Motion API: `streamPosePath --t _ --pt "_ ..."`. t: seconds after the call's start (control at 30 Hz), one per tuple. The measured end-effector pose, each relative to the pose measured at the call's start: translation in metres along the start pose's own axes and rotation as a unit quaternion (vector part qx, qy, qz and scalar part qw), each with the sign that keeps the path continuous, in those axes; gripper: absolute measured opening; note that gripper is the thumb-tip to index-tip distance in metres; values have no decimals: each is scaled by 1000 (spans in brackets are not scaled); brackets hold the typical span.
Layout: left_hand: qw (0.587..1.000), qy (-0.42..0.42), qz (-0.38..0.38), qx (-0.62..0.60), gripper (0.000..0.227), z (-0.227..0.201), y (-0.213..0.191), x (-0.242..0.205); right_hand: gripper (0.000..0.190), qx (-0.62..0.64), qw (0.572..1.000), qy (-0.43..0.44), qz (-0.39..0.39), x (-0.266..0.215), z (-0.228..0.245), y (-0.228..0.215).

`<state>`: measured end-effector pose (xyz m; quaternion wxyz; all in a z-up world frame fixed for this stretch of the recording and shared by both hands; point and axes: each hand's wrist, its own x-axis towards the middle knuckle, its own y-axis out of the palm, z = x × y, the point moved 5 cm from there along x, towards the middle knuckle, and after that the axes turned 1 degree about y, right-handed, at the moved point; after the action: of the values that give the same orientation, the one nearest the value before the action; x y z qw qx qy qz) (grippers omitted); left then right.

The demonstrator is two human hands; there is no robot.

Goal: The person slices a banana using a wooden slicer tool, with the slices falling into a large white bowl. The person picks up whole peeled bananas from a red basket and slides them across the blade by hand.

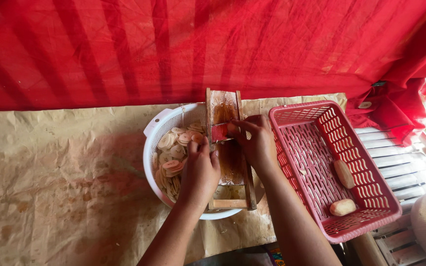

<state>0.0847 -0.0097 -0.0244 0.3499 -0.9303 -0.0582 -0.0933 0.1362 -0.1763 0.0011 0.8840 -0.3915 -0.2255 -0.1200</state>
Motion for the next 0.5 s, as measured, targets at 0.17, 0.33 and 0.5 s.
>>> streamPosePath --t 0.17,0.33,0.5 --pt "1000 -2 -26 -13 48 -2 -3 -3 29 1 999 -19 29 7 4 -1" --pt "1000 2 -25 -5 48 -6 -7 -5 30 13 991 -102 85 -27 23 -5" --pt "1000 -20 -13 -13 49 -9 -10 -7 33 43 993 -50 98 -39 15 3"
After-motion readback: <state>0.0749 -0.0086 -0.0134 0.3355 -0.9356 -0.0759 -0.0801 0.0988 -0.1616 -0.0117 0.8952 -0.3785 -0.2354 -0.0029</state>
